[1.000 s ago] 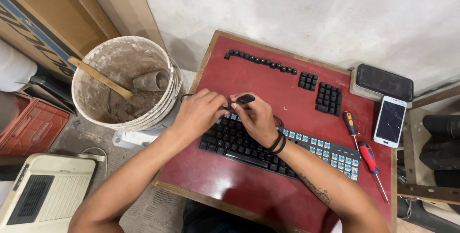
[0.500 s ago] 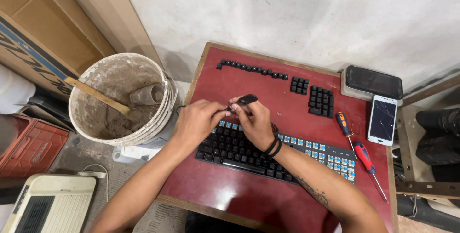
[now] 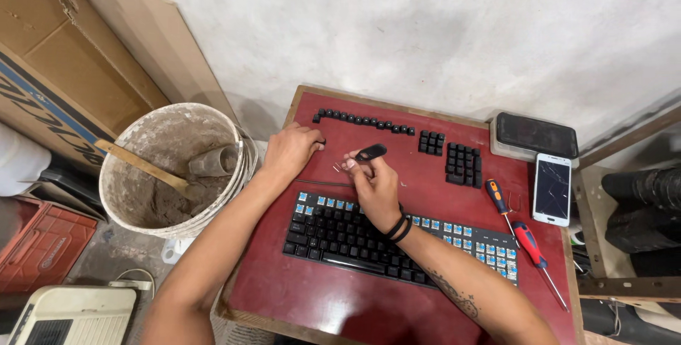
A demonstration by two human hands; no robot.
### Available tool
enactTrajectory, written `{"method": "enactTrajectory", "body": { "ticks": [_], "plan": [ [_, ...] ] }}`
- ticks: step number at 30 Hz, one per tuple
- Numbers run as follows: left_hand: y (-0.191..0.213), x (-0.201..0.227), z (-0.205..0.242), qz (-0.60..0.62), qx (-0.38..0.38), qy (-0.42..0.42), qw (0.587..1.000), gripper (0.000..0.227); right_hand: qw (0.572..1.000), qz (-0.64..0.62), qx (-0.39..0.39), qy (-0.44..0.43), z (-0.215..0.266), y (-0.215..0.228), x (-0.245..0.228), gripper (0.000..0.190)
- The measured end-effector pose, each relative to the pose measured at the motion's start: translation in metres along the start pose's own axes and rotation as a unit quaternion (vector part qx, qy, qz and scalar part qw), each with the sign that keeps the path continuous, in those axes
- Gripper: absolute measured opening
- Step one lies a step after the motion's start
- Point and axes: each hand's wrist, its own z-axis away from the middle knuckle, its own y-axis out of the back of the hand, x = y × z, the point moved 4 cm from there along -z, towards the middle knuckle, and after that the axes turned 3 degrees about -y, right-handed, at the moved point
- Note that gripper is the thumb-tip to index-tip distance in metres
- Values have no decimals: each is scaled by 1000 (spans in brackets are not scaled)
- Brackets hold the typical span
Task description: The person uses a keycap puller to remove keycaps from a black mechanical keyboard. They systematically lift each keycap and place it on the red work surface, working across the keyboard from right to left.
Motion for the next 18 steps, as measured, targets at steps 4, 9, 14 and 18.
{"method": "enactTrajectory", "body": {
  "ticks": [4,9,14,18],
  "plan": [
    [-10,-2,-20,-12,28,-29,999,6,1000,-2,-6,24,0,-1,5,15],
    [-28,-11,-43,-65,97,-41,992,8,999,1,-14,36,2,-4,11,15],
    [-28,-16,-56,-60,84,-10,995,4,998,11,-20,53,2,-3,4,15],
    [-33,-21,-58,-49,76,-6,996,5,998,14,-19,56,3,-3,3,14]
  ]
}}
